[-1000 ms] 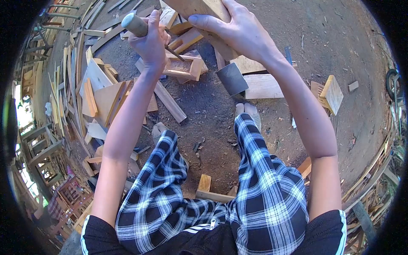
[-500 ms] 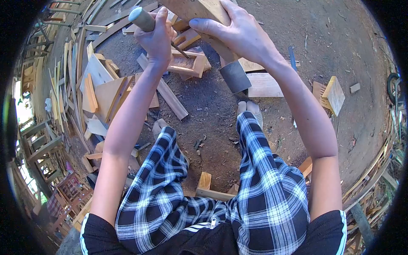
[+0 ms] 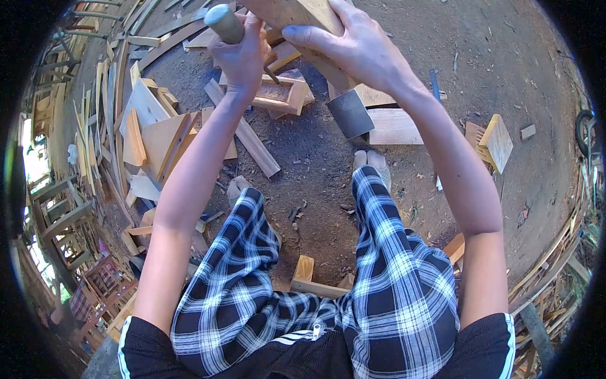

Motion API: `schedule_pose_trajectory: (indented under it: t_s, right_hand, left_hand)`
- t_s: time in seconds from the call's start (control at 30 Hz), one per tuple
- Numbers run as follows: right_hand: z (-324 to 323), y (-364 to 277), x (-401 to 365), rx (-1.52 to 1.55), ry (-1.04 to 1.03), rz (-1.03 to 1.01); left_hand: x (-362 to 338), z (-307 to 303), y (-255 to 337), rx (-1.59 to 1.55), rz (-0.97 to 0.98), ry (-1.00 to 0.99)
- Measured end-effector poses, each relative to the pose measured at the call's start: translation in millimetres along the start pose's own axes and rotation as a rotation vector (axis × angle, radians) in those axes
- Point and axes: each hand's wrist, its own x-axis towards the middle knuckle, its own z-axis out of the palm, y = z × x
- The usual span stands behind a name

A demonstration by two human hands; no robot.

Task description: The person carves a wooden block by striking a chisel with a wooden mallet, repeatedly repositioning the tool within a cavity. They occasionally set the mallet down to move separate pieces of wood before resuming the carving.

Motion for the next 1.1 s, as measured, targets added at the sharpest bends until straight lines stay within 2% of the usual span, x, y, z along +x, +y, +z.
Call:
schedule_pose_trajectory:
  t_s: [0.07,0.13,0.17,0.2,0.27,0.3,0.4,0.43,0.5,0.53,0.6,0.63,0.67,0.73,0.77,0.8,0.83,0.87,0.93,1.0,1.07,1.1]
  right_hand:
    - [-7,-1,2,-0.052,0.034,-0.070]
    - [-9,-51,-10,0.144,0.050,-0.192]
    - [12,-58,-8,-0.093,0.342,-0.349]
    - [7,-61,-8,-0.091,0.342,-0.350]
    - [-9,-71,-8,0.033,0.220,-0.331]
    - [-9,-72,-8,0.033,0.222,-0.335]
    - [-9,-73,-9,-0.613,-0.050,-0.233]
    - [-14,-73,-6,-0.614,-0.055,-0.232]
    - [-23,-78,1,-0.393,-0.024,-0.295]
    - [-19,-80,-3,-0.394,-0.028,-0.299]
    - [-5,-83,-20,-0.014,0.087,-0.245]
    - [-8,-41,8,-0.382,-0.056,-0.230]
    - [-9,-29,14,-0.473,-0.010,-0.323]
    - [-24,-67,8,-0.523,-0.161,-0.182]
    - [-31,-77,1,-0.525,-0.169,-0.180]
    - [-39,-85,-7,-0.052,-0.186,-0.127]
    - [-43,-89,-8,0.418,-0.198,-0.071]
    - [-32,-78,-5,0.416,-0.208,-0.073]
    - [-4,-40,3,-0.548,-0.027,-0.280]
    - [-6,-35,2,-0.459,-0.050,-0.267]
    - [-4,-33,-4,-0.373,-0.015,-0.325]
    - [0,-21,-4,-0.376,-0.027,-0.328]
  left_hand:
    - [-3,3,-1,0.050,0.033,-0.009]
    - [-5,9,9,0.112,-0.004,-0.074]
    - [0,15,10,0.398,0.288,-0.048]
    - [0,14,6,0.399,0.289,-0.048]
    - [-2,11,0,0.214,0.143,-0.079]
    - [-3,11,1,0.215,0.147,-0.080]
    - [-7,13,2,0.250,0.161,-0.067]
    - [-6,14,3,0.250,0.153,-0.081]
    - [-8,12,4,0.252,0.141,-0.092]
    - [-6,12,4,0.236,0.097,-0.094]
    - [-5,11,3,0.222,0.056,-0.096]
    - [-6,13,0,0.215,0.166,-0.070]
    - [-5,14,-1,0.205,0.279,-0.049]
    - [-8,13,4,0.195,0.211,-0.057]
    - [-8,12,6,0.176,0.138,-0.064]
    - [-8,11,6,0.157,0.069,-0.069]
    - [-8,9,6,0.223,0.092,-0.082]
    - [-7,8,7,0.226,0.094,-0.072]
    - [-5,9,6,0.309,0.388,-0.031]
    - [-5,8,6,0.206,0.355,-0.033]
    - [-4,-6,-5,0.137,0.054,0.011]
    - [-3,-3,7,0.101,0.067,0.029]
